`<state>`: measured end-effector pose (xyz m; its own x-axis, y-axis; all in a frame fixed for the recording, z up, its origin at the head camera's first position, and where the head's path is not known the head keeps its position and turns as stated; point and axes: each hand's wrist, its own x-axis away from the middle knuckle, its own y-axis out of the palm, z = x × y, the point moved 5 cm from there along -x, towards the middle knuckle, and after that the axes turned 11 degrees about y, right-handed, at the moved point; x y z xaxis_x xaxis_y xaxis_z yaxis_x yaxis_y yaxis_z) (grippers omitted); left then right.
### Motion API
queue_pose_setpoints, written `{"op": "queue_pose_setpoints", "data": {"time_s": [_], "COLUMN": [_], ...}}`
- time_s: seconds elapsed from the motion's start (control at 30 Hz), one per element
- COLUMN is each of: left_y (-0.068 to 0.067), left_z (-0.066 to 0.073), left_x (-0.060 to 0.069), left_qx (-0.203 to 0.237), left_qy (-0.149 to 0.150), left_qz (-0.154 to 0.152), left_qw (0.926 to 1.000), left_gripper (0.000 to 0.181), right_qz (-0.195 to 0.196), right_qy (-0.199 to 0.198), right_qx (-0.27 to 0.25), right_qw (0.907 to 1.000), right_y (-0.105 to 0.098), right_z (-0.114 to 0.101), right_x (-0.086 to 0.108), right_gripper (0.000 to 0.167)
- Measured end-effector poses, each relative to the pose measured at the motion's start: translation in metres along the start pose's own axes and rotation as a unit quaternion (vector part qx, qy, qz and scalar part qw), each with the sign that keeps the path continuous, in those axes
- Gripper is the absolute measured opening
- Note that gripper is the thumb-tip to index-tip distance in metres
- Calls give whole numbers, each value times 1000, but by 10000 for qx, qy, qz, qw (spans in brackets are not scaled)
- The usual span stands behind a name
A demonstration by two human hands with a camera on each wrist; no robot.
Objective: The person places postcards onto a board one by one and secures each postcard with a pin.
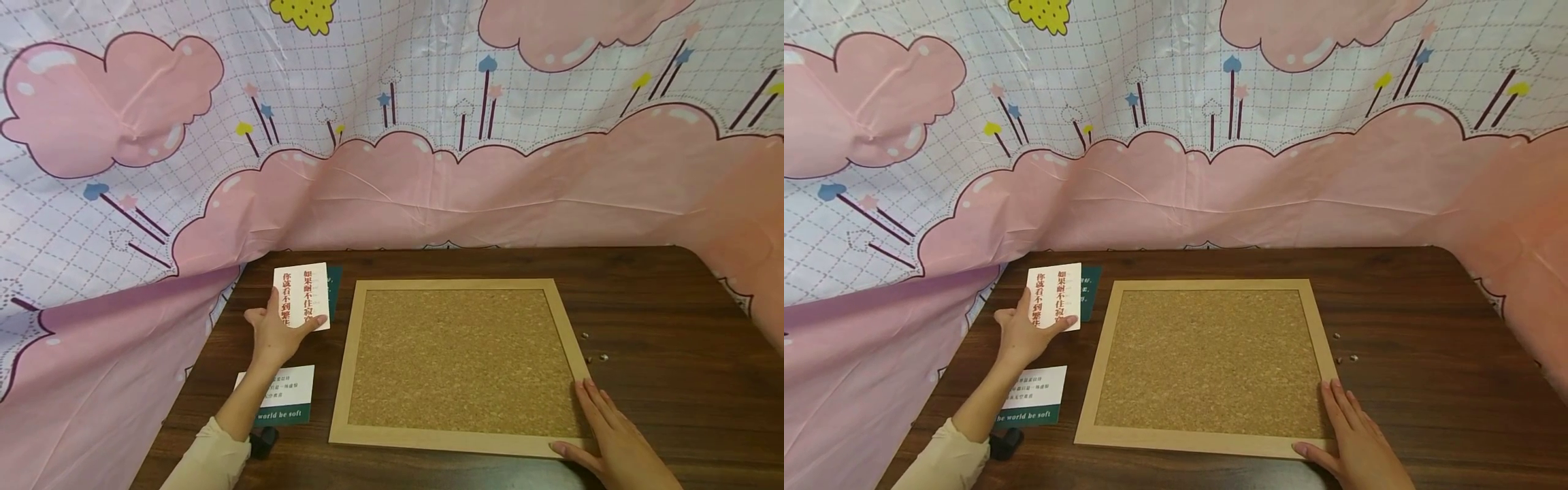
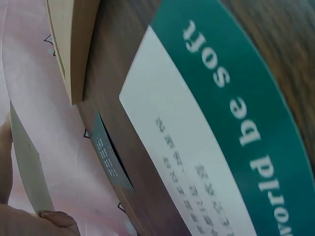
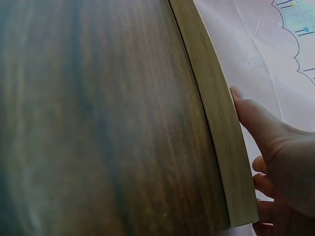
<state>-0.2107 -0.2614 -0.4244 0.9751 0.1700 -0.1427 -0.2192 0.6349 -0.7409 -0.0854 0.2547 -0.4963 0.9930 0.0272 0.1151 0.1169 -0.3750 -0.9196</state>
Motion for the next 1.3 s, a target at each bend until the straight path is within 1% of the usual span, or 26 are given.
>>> {"op": "queue_pose_setpoints", "data": {"time_s": [0.13, 0.27, 0.33, 0.47, 0.6, 0.7, 1.0, 1.17, 1.3], "left_y": [5, 11, 15, 26, 38, 46, 61, 69, 75], "left_z": [4, 14, 18, 25, 31, 36, 51, 56, 58], "left_x": [3, 4, 5, 6, 9, 10, 14, 18, 21], "left_qx": [101, 247, 239, 281, 369, 384, 452, 470, 490], "left_qy": [-62, 53, 107, 178, 136, 74, 58, 38, 61], "left_qz": [-117, -128, -148, -274, -428, -477, -508, -547, -646], "left_qw": [9999, 9996, 9995, 9991, 9983, 9981, 9977, 9974, 9967], "left_gripper": [122, 121, 121, 120, 120, 120, 121, 123, 124], "right_qz": [70, 18, -27, -107, -102, -58, 80, 83, 72], "right_qy": [-78, -31, 13, 68, 33, -12, -148, -160, -166], "right_qx": [10, 68, 103, 137, 141, 128, 62, 103, 131], "right_qw": [9999, 10000, 9999, 9998, 9998, 9999, 9998, 9998, 9998], "right_y": [-1, -2, -3, -4, -4, -3, -3, -3, -3], "right_z": [-1, -2, -1, -1, -1, 0, 4, 4, 3], "right_x": [-1, -2, -3, -4, -4, -4, -5, -6, -7], "right_gripper": [109, 110, 109, 109, 108, 108, 111, 111, 111]}}
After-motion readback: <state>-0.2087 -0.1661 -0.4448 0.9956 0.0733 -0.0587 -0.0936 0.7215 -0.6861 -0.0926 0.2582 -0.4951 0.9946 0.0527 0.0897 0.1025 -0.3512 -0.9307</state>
